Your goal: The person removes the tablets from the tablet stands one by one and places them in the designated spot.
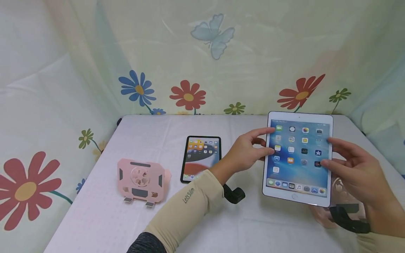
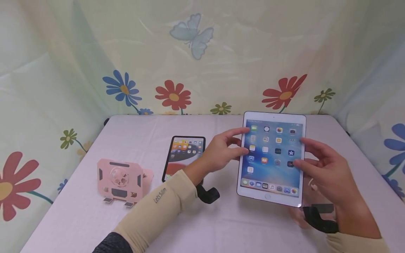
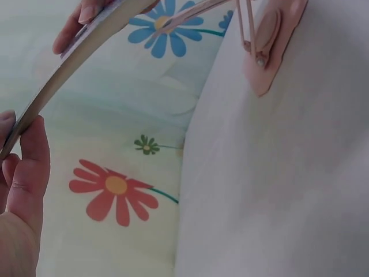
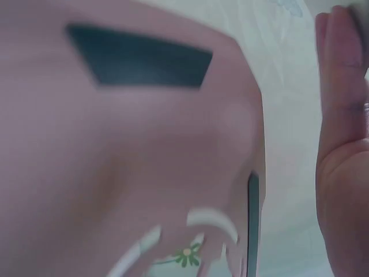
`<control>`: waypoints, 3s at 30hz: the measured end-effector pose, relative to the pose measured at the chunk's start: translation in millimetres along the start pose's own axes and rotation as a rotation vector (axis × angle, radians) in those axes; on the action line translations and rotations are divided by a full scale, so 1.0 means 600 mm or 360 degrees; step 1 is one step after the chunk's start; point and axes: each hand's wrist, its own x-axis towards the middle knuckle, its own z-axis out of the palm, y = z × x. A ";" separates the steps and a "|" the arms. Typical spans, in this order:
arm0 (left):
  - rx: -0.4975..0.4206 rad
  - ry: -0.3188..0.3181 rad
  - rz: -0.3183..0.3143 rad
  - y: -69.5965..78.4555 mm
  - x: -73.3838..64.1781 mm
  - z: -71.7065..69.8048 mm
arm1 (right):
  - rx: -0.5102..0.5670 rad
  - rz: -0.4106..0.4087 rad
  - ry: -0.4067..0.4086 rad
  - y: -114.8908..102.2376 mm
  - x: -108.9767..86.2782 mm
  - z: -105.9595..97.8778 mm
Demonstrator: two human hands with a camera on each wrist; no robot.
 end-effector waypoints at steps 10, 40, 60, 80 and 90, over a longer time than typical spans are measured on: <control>-0.0057 0.0049 0.0017 -0.008 0.003 -0.033 | -0.0106 0.0020 -0.0028 -0.007 0.024 0.026; -0.0074 0.0178 -0.0116 -0.042 -0.002 -0.110 | -0.0267 0.0092 -0.0114 -0.004 0.060 0.118; -0.0166 0.0283 -0.0249 -0.081 0.003 -0.138 | -0.0130 0.0233 -0.0058 0.026 0.080 0.176; -0.0060 0.0199 -0.0357 -0.115 0.010 -0.152 | 0.0008 0.0429 -0.0155 0.063 0.091 0.199; -0.0093 0.0199 -0.0380 -0.131 0.013 -0.150 | -0.0088 0.0458 -0.0238 0.080 0.095 0.203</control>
